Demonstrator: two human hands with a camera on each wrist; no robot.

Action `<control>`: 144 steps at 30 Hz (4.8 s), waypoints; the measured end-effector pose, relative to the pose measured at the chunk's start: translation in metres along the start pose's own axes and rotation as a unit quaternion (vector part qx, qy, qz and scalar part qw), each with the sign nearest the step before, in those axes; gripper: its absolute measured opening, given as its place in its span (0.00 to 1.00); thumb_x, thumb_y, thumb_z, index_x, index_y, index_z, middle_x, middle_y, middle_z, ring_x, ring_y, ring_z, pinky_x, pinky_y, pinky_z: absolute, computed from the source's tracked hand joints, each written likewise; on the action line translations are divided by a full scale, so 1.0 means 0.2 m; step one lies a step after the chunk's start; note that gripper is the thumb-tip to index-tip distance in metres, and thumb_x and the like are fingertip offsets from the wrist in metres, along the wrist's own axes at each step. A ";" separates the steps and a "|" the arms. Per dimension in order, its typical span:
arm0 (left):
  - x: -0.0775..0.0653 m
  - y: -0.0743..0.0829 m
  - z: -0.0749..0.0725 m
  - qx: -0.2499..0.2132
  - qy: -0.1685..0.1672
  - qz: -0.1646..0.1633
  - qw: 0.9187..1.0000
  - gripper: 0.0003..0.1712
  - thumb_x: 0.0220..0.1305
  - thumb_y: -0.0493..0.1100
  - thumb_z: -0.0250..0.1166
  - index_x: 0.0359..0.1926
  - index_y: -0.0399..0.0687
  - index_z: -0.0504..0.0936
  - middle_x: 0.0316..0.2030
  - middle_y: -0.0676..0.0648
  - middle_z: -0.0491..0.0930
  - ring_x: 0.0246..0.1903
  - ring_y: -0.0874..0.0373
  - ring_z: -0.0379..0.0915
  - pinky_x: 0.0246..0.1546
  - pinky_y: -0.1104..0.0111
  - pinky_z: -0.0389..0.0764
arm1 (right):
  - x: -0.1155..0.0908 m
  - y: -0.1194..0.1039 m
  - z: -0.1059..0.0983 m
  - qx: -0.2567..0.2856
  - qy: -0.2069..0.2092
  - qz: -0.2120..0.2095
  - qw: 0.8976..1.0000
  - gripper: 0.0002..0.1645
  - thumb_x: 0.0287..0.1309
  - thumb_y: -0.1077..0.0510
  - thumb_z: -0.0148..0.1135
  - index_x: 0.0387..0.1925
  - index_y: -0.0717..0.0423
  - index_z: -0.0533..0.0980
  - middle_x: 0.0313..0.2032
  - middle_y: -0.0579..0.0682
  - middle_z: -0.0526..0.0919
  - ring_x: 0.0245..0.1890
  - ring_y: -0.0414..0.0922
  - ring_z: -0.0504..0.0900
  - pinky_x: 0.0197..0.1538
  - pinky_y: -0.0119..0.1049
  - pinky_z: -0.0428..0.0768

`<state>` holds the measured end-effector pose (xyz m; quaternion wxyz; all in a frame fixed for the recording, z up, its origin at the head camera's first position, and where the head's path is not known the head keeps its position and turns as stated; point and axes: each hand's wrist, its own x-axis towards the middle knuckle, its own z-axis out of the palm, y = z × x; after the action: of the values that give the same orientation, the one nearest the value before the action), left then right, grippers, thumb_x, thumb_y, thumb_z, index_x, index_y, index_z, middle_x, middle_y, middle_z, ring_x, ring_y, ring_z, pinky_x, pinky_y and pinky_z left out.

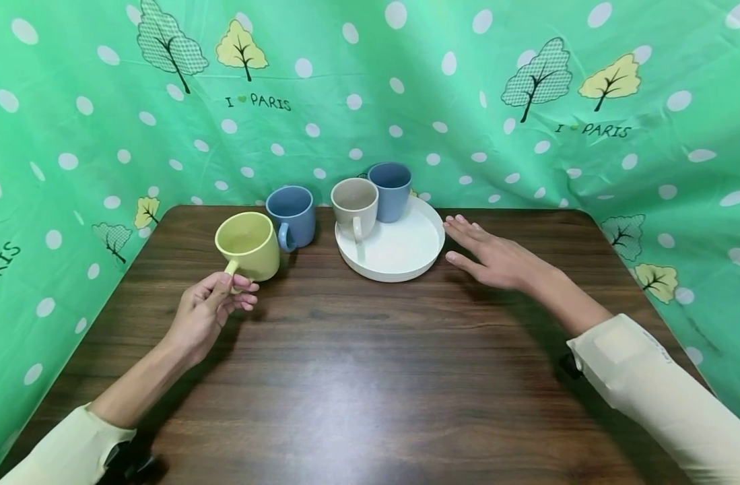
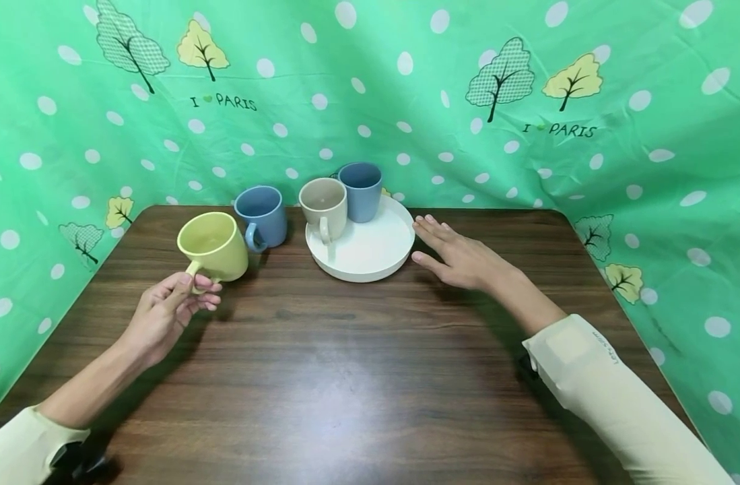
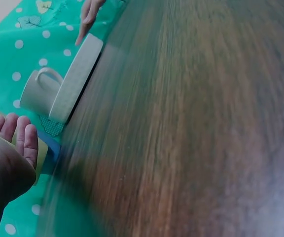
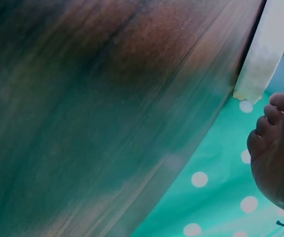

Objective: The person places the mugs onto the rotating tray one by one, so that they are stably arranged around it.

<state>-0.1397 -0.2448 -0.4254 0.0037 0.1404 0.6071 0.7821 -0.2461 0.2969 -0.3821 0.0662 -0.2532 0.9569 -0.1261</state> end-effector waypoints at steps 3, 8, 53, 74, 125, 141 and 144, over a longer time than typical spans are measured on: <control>-0.02 0.00 0.01 -0.001 -0.002 0.002 1.000 0.18 0.92 0.44 0.52 0.50 0.42 0.88 0.47 0.49 0.94 0.43 0.59 0.93 0.49 0.69 0.93 | 0.02 0.01 0.01 0.003 -0.003 -0.003 1.000 0.47 0.89 0.28 0.44 0.93 0.44 0.49 0.93 0.49 0.46 0.94 0.53 0.44 0.93 0.61 0.53; -0.04 0.01 0.01 -0.005 -0.009 0.008 1.000 0.19 0.92 0.43 0.51 0.50 0.41 0.87 0.47 0.49 0.94 0.44 0.59 0.93 0.49 0.69 0.93 | 0.03 0.00 0.03 0.010 -0.011 -0.015 1.000 0.46 0.90 0.31 0.43 0.93 0.49 0.50 0.93 0.53 0.48 0.94 0.55 0.45 0.93 0.62 0.52; -0.03 0.00 0.17 0.011 -0.077 0.002 0.997 0.20 0.94 0.40 0.47 0.51 0.46 0.87 0.48 0.50 0.94 0.45 0.62 0.92 0.49 0.70 0.92 | -0.10 -0.10 0.09 -0.004 -0.008 -0.050 0.999 0.41 0.91 0.36 0.46 0.92 0.44 0.53 0.93 0.49 0.50 0.92 0.58 0.52 0.90 0.64 0.59; 0.08 -0.02 0.36 0.013 -0.074 -0.030 0.997 0.17 0.93 0.45 0.51 0.50 0.49 0.87 0.48 0.50 0.94 0.43 0.61 0.91 0.49 0.69 0.92 | -0.13 -0.14 0.12 -0.003 -0.007 -0.058 0.998 0.42 0.90 0.34 0.48 0.92 0.43 0.54 0.92 0.48 0.51 0.92 0.57 0.54 0.90 0.63 0.60; 0.40 -0.14 0.79 -0.030 -0.021 -0.073 0.997 0.17 0.92 0.39 0.53 0.50 0.36 0.87 0.43 0.52 0.91 0.37 0.59 0.89 0.42 0.70 0.89 | -0.12 -0.19 0.12 -0.004 -0.014 -0.067 0.998 0.44 0.88 0.34 0.52 0.92 0.44 0.55 0.92 0.50 0.51 0.90 0.62 0.58 0.87 0.65 0.65; 0.43 -0.22 0.88 -0.005 0.081 -0.093 0.992 0.18 0.89 0.41 0.58 0.57 0.31 0.89 0.48 0.46 0.96 0.33 0.64 0.87 0.30 0.74 0.82 | -0.11 -0.20 0.11 0.004 -0.018 -0.068 0.997 0.44 0.88 0.34 0.52 0.92 0.46 0.56 0.92 0.51 0.53 0.90 0.61 0.58 0.87 0.65 0.65; 0.44 -0.23 0.89 0.010 0.093 -0.093 0.991 0.18 0.88 0.43 0.60 0.58 0.31 0.89 0.53 0.42 0.95 0.33 0.63 0.86 0.28 0.75 0.80 | -0.11 -0.20 0.11 0.006 -0.018 -0.070 0.997 0.44 0.88 0.34 0.52 0.91 0.46 0.56 0.92 0.51 0.53 0.90 0.61 0.58 0.87 0.65 0.65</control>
<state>-0.1919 -0.0477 -0.4100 0.0188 0.0098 0.6228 0.7821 -0.2034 0.2701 -0.3913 0.0755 -0.3213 0.9348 -0.1315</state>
